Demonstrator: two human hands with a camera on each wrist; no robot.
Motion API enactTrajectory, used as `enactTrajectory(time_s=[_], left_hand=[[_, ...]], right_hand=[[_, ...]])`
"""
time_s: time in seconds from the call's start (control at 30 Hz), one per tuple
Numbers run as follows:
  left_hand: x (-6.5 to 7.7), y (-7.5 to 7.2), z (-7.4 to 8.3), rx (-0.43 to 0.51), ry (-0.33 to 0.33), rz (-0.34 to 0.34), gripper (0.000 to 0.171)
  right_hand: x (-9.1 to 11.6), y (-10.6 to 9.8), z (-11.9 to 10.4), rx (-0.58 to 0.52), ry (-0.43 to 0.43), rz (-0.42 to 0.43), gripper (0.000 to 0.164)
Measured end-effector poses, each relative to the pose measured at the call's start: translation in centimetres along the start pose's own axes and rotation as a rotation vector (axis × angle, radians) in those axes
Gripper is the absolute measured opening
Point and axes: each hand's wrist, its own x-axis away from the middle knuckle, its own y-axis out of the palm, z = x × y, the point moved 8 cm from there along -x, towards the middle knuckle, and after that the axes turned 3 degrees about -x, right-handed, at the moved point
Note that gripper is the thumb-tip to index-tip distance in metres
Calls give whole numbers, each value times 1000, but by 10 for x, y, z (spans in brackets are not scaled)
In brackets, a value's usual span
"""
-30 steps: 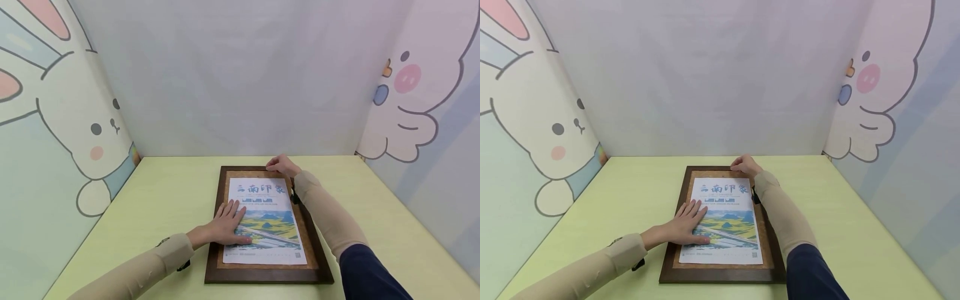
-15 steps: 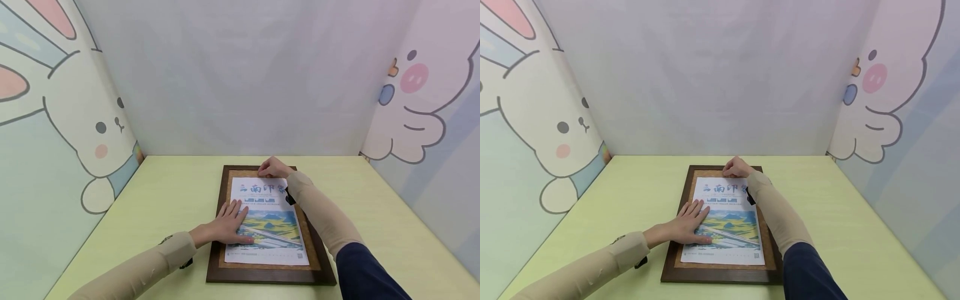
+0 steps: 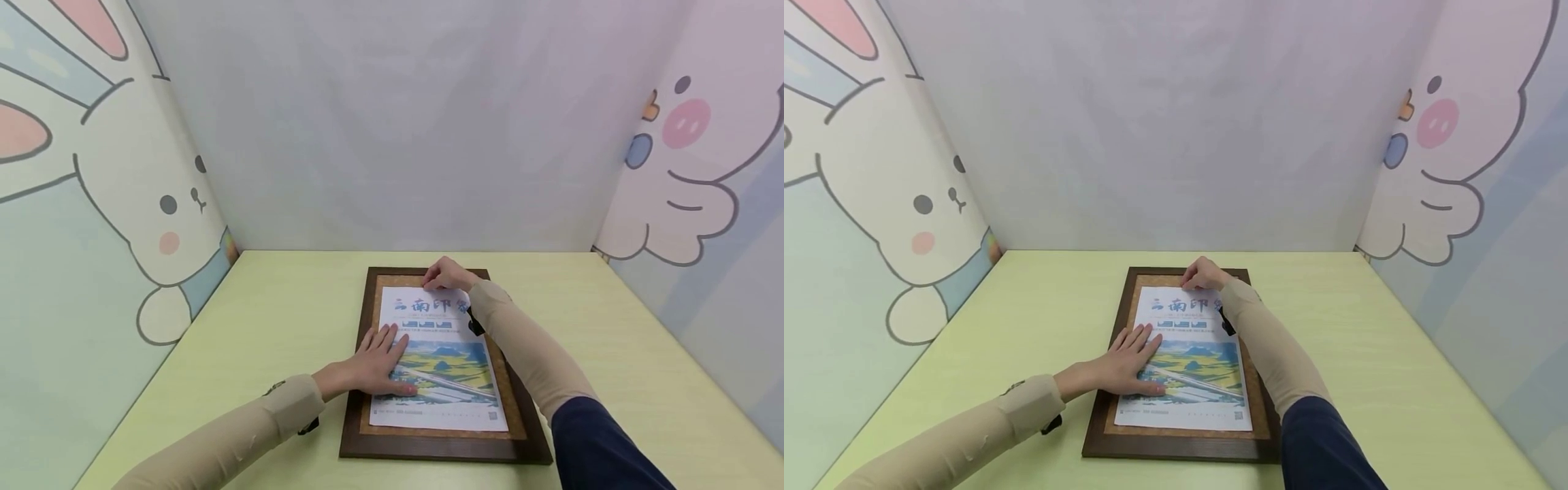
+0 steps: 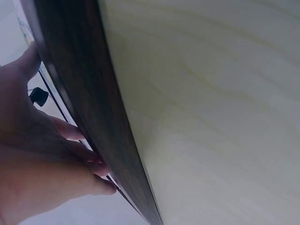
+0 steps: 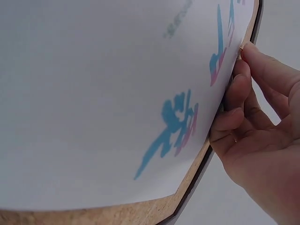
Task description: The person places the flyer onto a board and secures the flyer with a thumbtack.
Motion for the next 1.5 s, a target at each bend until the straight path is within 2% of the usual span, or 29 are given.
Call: enactTrajectory(time_s=[0.67, 1.23, 1.4, 1.5], left_hand=[[-3, 4, -3, 6, 0, -8, 100], [-4, 2, -5, 15, 7, -14, 101], [-4, 1, -6, 18, 6, -13, 101], [-4, 1, -5, 22, 4, -17, 101]], right_hand=[[6, 5, -4, -13, -60, 25, 6], [1, 3, -5, 39, -33, 6, 8], [1, 2, -7, 41, -44, -1, 8], [4, 0, -5, 21, -19, 4, 10]])
